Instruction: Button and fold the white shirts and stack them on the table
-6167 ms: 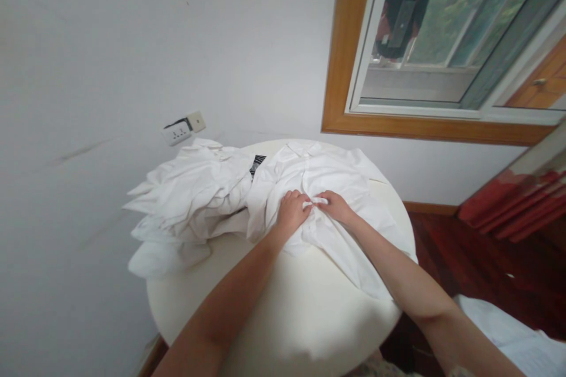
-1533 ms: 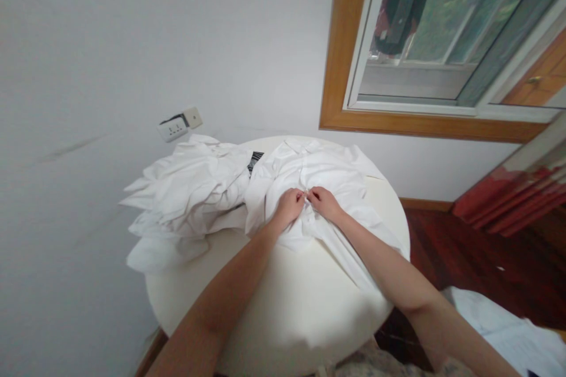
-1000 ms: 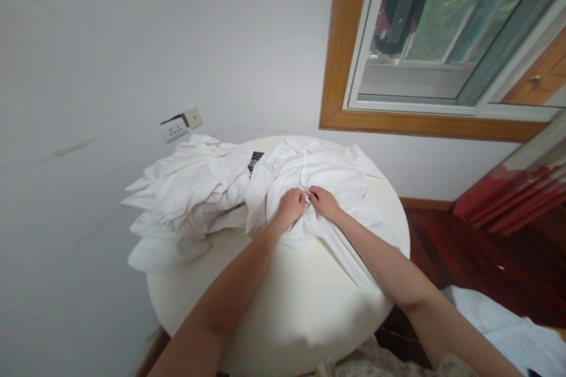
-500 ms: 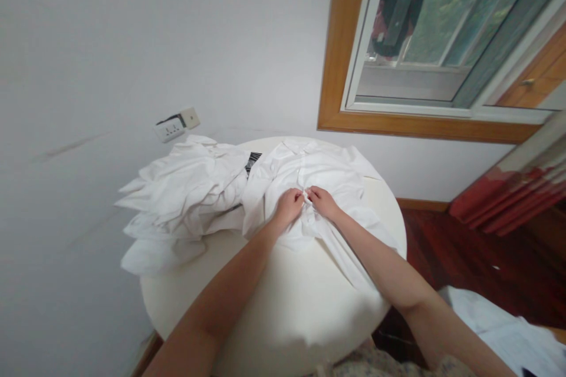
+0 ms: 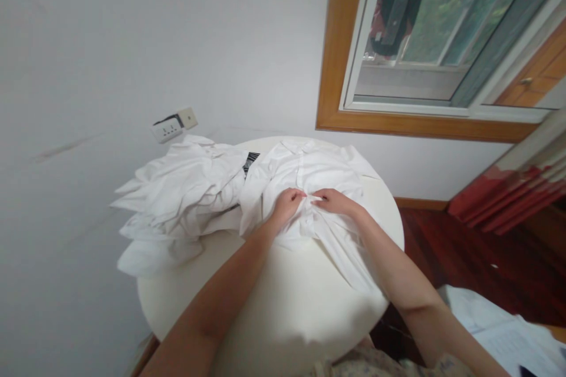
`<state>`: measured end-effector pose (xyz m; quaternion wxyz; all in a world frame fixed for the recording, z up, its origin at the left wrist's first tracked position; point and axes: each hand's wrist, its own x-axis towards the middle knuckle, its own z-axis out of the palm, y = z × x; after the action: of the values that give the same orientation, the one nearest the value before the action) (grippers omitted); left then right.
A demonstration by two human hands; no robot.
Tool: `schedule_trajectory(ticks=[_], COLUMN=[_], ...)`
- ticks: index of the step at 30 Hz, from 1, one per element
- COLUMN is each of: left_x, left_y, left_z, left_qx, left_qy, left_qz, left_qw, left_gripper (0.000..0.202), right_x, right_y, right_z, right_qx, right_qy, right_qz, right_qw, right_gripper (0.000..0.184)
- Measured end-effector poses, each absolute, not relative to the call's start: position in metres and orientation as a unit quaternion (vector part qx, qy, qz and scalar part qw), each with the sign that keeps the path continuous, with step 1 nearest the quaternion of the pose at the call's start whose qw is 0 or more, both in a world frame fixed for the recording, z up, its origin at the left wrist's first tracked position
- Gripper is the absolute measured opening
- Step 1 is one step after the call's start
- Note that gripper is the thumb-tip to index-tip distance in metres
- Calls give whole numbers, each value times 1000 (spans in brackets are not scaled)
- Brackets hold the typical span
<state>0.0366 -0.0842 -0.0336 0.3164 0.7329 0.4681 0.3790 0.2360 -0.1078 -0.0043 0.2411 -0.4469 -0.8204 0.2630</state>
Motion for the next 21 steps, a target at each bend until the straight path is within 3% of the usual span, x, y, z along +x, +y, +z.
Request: schedule_trajectory(ticks=[7, 15, 21], left_x=[36, 37, 35], left_y=[-93, -103, -104], left_z=[-32, -31, -28], left_qx=[798, 802, 820], left_qy=[507, 556, 545], left_qz=[305, 214, 155], left_qw=[116, 45, 83], left_gripper=[19, 33, 54], right_x=[241, 222, 216], right_y=[-106, -117, -127], right_z=[7, 10, 19], right_qx=[-531, -507, -517], right_qy=[-791, -831, -834], right_qz=[165, 151, 156], right_qw=[257, 174, 115], right_gripper=[26, 19, 27])
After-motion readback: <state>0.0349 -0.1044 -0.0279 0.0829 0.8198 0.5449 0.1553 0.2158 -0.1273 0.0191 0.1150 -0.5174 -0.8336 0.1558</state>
